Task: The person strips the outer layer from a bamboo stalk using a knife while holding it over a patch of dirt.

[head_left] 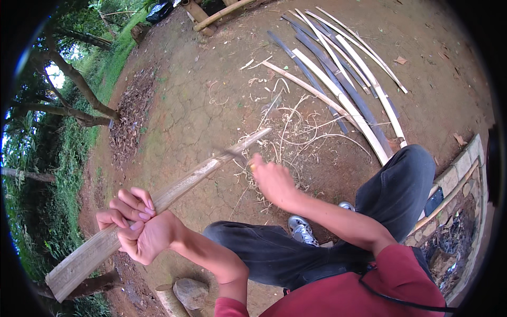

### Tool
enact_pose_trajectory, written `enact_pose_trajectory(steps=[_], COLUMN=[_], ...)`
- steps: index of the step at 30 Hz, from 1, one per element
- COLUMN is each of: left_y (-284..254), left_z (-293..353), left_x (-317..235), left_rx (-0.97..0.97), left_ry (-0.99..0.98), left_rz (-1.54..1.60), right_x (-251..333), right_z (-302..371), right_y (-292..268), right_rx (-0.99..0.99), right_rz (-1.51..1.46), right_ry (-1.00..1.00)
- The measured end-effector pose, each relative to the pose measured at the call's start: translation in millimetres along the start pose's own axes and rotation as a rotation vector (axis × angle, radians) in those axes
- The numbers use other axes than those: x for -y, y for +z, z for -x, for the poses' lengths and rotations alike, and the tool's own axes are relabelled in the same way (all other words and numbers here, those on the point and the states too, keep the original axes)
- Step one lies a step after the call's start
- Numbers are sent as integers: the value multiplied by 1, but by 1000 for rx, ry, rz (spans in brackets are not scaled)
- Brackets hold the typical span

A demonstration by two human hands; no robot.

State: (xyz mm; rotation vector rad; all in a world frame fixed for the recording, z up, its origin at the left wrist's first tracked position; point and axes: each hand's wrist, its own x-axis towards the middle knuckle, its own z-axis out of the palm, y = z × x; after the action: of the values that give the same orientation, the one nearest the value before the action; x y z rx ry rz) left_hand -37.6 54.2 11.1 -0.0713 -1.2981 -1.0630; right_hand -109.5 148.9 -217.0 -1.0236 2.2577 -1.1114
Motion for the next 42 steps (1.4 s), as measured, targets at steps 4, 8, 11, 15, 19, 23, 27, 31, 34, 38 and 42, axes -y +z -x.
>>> enact_pose_trajectory(steps=[4, 8, 11, 15, 19, 23, 27, 31, 34, 38, 42], left_y=[-12, -5, -13, -7, -15, -20, -29, -42, -42, -39, -44], left_z=[-5, -7, -3, -5, -10, -16, -29, -35, -30, -27, -30], left_x=[-5, -1, 0, 0, 6, 7, 11, 17, 14, 9, 15], left_rx=[80, 27, 53, -2, -15, -71, -198, -290, -234, -247, -300], left_ry=[5, -10, 1, -2, 8, 41, 50, 77, 76, 62, 76], left_rz=[60, -1, 56, 55, -56, -132, -243, -252, -248, -243, -269], right_x=[33, 74, 33, -76, -34, 10, 12, 38, 62, 41, 51], right_z=[9, 34, 10, -28, -8, 7, -1, 5, 22, 13, 17], right_y=[-30, -43, -9, 32, 15, 13, 21, 4, -7, 8, 1], right_rx=[5, 48, 93, 149, -29, -8, -2, 46, 83, 36, 37], right_rz=[-97, -158, -123, -65, -284, -315, -108, -190, -176, -70, -76], right_ry=[47, -116, 34, 270, 172, 73, 47, 26, 8, -16, -34])
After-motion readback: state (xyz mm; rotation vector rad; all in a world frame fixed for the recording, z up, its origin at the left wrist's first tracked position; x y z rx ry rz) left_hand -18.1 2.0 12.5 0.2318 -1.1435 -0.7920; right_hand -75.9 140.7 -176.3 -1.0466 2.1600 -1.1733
